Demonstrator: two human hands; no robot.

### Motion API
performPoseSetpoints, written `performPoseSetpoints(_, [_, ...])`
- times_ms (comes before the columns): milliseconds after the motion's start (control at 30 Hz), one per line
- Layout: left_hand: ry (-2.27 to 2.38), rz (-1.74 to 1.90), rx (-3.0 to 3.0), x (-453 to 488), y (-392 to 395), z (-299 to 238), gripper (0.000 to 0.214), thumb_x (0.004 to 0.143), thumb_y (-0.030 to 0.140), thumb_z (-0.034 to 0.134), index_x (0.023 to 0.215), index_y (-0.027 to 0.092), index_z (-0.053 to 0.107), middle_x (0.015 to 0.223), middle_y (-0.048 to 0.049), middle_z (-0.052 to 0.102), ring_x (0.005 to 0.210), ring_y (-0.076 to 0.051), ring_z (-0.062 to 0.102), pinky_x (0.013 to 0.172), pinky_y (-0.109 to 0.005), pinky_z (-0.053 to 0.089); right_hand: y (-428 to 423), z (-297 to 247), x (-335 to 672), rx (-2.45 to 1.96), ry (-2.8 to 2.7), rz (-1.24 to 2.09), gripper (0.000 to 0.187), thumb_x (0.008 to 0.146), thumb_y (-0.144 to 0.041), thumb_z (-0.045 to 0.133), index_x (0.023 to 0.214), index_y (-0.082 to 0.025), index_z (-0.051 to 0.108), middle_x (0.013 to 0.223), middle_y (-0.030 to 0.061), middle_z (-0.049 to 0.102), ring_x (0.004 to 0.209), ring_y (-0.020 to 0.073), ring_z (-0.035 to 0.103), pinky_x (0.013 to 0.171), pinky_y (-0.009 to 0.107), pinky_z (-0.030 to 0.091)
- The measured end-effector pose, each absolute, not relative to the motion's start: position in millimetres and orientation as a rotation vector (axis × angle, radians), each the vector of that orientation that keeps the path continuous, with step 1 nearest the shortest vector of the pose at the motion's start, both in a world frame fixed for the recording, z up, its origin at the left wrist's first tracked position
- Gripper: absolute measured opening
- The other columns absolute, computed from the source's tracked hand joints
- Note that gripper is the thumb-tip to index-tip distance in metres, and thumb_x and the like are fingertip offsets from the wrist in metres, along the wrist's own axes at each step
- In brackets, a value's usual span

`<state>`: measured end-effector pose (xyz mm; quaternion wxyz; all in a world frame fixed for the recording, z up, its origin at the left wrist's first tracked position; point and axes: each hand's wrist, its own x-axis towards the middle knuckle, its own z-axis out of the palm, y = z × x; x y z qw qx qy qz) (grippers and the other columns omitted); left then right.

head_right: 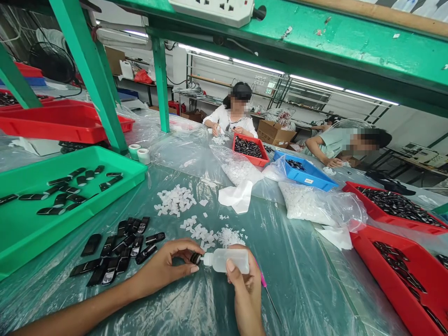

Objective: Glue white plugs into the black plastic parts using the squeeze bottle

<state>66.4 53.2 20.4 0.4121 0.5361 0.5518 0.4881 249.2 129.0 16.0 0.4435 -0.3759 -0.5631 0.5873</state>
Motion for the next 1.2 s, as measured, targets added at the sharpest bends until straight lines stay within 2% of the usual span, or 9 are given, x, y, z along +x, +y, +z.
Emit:
performPoseSetpoints(167, [1.439, 1.223, 1.421, 67.2, 52.9, 19.0, 0.021, 0.077, 0.027, 0.066, 0.097, 0.019, 0.066, 0.091, -0.0051, 0.061, 0.079, -0.017, 0.056, 0.070, -0.025, 0.045, 116.2, 27.1, 245.3, -0.978, -1.457, 1.262, 0.031, 0.070, -0.045, 0.065, 0.087, -0.020, 0.060, 0.077, 0.0024, 0.060, 0.065, 0.0171, 0.054, 0.058, 0.025, 0.043])
performPoseSetpoints(467, [1.509, 1.194, 1.483, 67.1, 53.2, 20.0, 0.019, 0.078, 0.028, 0.066, 0.095, 0.020, 0.066, 0.088, -0.0041, 0.061, 0.074, -0.016, 0.055, 0.064, -0.022, 0.042, 107.9, 28.0, 245.8, -0.952, -1.607, 1.064, 0.028, 0.068, -0.039, 0.067, 0.087, -0.020, 0.061, 0.080, 0.0042, 0.059, 0.066, 0.0172, 0.055, 0.057, 0.025, 0.044])
performPoseSetpoints(667, [1.517, 1.189, 1.487, 67.3, 52.9, 20.2, 0.019, 0.078, 0.028, 0.066, 0.095, 0.020, 0.067, 0.088, -0.0045, 0.061, 0.075, -0.017, 0.055, 0.065, -0.023, 0.043, 107.6, 29.8, 245.9, -0.977, -1.577, 1.107, 0.029, 0.068, -0.041, 0.067, 0.088, -0.021, 0.060, 0.082, 0.0040, 0.059, 0.070, 0.0178, 0.055, 0.057, 0.025, 0.044])
performPoseSetpoints(833, [1.497, 1.199, 1.479, 67.7, 52.1, 22.9, 0.018, 0.078, 0.025, 0.065, 0.095, 0.020, 0.066, 0.089, -0.0041, 0.062, 0.078, -0.017, 0.056, 0.067, -0.024, 0.044, 107.8, 33.2, 244.9, -0.997, -1.547, 1.151, 0.030, 0.067, -0.042, 0.068, 0.085, -0.020, 0.060, 0.075, 0.0028, 0.057, 0.062, 0.0159, 0.053, 0.052, 0.023, 0.043])
performPoseSetpoints(1067, [1.399, 1.251, 1.385, 68.7, 53.0, 21.1, 0.019, 0.077, 0.019, 0.065, 0.096, 0.019, 0.065, 0.096, -0.0047, 0.063, 0.088, -0.019, 0.058, 0.075, -0.026, 0.047, 113.9, 32.9, 244.7, -0.999, -1.485, 1.292, 0.030, 0.069, -0.048, 0.064, 0.082, -0.020, 0.062, 0.070, 0.0011, 0.057, 0.061, 0.0158, 0.052, 0.053, 0.023, 0.041])
performPoseSetpoints(1200, [1.380, 1.271, 1.339, 68.9, 53.7, 19.8, 0.019, 0.076, 0.017, 0.065, 0.095, 0.018, 0.064, 0.098, -0.0051, 0.062, 0.089, -0.019, 0.059, 0.077, -0.027, 0.048, 121.1, 22.4, 249.2, -0.979, -1.455, 1.374, 0.030, 0.069, -0.046, 0.065, 0.086, -0.021, 0.062, 0.071, 0.0002, 0.058, 0.059, 0.0140, 0.050, 0.052, 0.023, 0.040])
